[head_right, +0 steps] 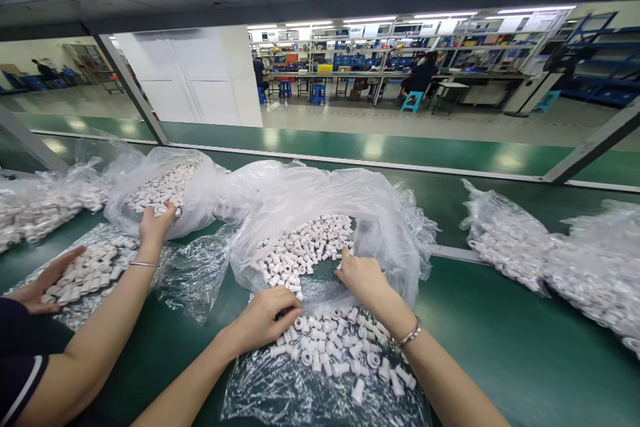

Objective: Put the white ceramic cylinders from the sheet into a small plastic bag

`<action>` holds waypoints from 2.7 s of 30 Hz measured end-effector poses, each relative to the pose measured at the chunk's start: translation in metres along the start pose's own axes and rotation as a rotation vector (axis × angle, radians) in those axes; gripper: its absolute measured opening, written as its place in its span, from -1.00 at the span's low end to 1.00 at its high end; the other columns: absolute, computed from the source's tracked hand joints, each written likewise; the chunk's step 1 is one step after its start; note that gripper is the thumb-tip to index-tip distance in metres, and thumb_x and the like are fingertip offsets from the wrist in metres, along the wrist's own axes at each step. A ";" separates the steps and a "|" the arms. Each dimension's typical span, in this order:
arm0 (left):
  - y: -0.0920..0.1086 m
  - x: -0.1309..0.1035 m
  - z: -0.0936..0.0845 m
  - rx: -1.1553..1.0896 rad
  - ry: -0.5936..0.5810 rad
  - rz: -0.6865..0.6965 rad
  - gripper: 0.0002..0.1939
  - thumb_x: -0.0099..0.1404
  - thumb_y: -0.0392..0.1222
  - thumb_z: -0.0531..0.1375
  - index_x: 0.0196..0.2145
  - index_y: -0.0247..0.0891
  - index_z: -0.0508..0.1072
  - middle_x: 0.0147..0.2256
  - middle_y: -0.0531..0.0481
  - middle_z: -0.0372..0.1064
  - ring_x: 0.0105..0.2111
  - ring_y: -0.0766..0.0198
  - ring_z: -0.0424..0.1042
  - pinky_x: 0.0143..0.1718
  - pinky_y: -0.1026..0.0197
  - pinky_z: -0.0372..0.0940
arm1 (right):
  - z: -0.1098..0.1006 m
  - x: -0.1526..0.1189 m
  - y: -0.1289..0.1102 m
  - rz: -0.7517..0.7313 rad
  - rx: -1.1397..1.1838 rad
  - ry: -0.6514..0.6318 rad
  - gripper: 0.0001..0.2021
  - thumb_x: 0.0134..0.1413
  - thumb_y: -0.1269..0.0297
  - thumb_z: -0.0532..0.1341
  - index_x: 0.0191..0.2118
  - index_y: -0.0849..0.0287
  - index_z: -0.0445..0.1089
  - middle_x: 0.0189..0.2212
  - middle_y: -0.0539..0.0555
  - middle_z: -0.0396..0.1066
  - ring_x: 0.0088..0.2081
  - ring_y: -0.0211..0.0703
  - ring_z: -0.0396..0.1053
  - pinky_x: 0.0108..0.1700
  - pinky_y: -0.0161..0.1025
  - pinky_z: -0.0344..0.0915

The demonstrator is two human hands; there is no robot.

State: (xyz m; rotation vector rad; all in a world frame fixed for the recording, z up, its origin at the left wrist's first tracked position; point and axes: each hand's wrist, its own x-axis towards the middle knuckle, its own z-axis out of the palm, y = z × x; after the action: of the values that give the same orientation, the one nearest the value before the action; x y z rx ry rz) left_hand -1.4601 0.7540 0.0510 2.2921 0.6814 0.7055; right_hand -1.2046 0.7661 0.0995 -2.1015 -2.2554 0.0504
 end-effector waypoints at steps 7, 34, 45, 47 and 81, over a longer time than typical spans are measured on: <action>-0.001 0.000 -0.001 -0.010 -0.008 -0.010 -0.82 0.44 -0.19 0.07 -0.24 -0.23 0.46 -0.29 -0.02 0.45 -0.27 0.25 0.41 -0.25 0.25 0.24 | -0.033 -0.011 -0.009 -0.152 0.027 -0.106 -0.81 0.34 0.15 0.11 -0.18 0.18 0.29 -0.58 0.04 0.36 -0.58 -0.11 0.28 -0.54 -0.22 0.02; 0.004 0.001 -0.004 -0.101 0.000 -0.085 -0.79 0.44 -0.17 0.03 -0.34 -0.22 0.37 -0.38 0.00 0.36 -0.37 0.27 0.34 -0.35 0.27 0.17 | -0.030 0.004 0.001 -0.083 -0.039 0.007 -0.89 0.25 0.25 0.14 -0.27 0.17 0.30 -0.28 0.17 0.42 -0.43 -0.06 0.35 -0.49 -0.25 0.06; 0.004 0.000 -0.004 -0.091 -0.005 -0.081 -0.81 0.43 -0.19 0.04 -0.33 -0.22 0.38 -0.37 -0.01 0.38 -0.34 0.26 0.35 -0.33 0.28 0.19 | -0.041 0.016 0.017 -0.073 1.246 -0.159 -0.63 0.30 -0.12 0.07 -0.24 0.11 0.30 -0.30 0.03 0.34 -0.31 -0.16 0.36 -0.36 -0.25 0.35; 0.004 0.000 -0.004 -0.091 -0.005 -0.080 -0.82 0.43 -0.20 0.05 -0.33 -0.22 0.38 -0.37 0.00 0.37 -0.34 0.26 0.35 -0.32 0.28 0.19 | -0.044 0.017 0.018 -0.064 1.437 -0.084 -0.61 0.28 -0.16 0.06 -0.19 0.10 0.29 -0.29 0.03 0.30 -0.30 -0.17 0.33 -0.42 -0.29 0.32; 0.004 0.001 -0.004 -0.083 -0.011 -0.081 -0.85 0.42 -0.22 0.06 -0.30 -0.21 0.39 -0.33 0.01 0.41 -0.31 0.27 0.37 -0.29 0.28 0.19 | -0.003 0.020 0.009 -0.113 0.408 0.081 -0.81 0.24 0.22 0.16 -0.08 0.09 0.41 -0.56 -0.07 0.23 -0.50 -0.19 0.20 -0.44 -0.27 0.02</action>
State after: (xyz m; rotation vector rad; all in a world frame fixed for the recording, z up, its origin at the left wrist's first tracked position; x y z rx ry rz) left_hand -1.4609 0.7534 0.0566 2.1782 0.7228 0.6707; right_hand -1.1970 0.7868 0.1020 -1.7345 -2.0950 0.3776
